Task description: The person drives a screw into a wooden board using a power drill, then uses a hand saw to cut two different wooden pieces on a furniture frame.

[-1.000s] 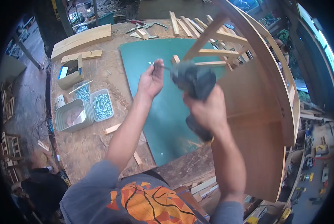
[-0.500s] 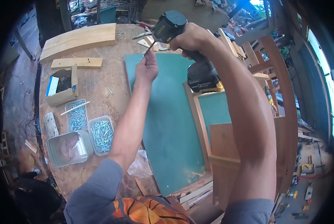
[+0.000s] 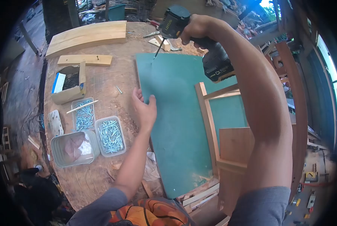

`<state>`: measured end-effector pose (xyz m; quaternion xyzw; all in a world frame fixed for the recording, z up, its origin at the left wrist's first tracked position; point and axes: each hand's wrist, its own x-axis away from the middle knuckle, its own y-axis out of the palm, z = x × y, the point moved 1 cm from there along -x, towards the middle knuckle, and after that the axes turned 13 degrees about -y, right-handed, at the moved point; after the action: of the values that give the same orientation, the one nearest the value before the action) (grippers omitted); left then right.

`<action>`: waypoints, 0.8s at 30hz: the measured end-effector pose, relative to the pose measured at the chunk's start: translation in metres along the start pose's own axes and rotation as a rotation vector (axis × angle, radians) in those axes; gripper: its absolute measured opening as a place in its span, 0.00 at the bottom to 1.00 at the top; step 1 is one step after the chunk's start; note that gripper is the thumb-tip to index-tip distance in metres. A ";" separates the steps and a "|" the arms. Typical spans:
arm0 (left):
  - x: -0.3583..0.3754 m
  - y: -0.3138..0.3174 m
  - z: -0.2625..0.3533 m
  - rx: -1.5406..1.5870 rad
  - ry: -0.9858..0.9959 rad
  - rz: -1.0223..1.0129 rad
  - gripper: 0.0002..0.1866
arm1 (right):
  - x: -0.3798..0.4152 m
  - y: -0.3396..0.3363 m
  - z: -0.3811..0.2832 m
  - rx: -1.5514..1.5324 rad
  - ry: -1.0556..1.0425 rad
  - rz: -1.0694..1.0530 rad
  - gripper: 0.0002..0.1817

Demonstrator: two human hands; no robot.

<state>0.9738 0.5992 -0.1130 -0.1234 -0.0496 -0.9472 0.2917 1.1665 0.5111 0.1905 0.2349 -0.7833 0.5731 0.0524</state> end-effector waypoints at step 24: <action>-0.021 -0.017 -0.008 -0.065 -0.204 -0.205 0.25 | 0.004 -0.002 0.013 -0.041 -0.038 0.003 0.19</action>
<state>0.9798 0.6230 -0.1268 -0.2224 -0.0608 -0.9557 0.1828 1.1667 0.4970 0.1892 0.2435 -0.7962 0.5523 0.0417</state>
